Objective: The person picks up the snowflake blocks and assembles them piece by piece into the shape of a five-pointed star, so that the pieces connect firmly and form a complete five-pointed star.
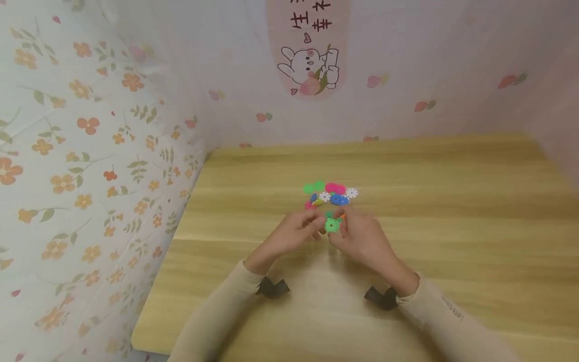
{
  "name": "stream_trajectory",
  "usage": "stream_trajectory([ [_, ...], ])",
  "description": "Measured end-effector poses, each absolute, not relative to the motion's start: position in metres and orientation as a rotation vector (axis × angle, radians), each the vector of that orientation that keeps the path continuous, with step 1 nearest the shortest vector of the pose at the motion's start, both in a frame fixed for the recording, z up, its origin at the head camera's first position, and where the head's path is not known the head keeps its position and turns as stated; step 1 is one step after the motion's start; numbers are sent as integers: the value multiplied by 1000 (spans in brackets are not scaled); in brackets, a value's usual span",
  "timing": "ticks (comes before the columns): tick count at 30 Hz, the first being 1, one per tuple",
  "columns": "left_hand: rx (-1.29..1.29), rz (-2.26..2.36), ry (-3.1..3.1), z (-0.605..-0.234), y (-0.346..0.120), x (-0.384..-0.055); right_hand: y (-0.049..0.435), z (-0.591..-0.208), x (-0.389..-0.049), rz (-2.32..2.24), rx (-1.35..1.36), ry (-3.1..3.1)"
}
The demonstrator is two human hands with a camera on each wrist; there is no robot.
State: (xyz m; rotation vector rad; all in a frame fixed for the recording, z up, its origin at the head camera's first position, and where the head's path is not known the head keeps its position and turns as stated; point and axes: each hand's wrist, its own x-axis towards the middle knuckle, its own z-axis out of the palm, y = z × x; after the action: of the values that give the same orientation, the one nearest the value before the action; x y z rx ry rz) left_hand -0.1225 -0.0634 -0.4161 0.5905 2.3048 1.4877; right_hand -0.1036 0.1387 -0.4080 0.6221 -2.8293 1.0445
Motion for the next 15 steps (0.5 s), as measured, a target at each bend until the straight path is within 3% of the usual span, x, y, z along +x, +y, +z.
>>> stream_trajectory([
  [15,496,1564,2263,-408,-69,-116,129,-397,-102,957,698,-2655],
])
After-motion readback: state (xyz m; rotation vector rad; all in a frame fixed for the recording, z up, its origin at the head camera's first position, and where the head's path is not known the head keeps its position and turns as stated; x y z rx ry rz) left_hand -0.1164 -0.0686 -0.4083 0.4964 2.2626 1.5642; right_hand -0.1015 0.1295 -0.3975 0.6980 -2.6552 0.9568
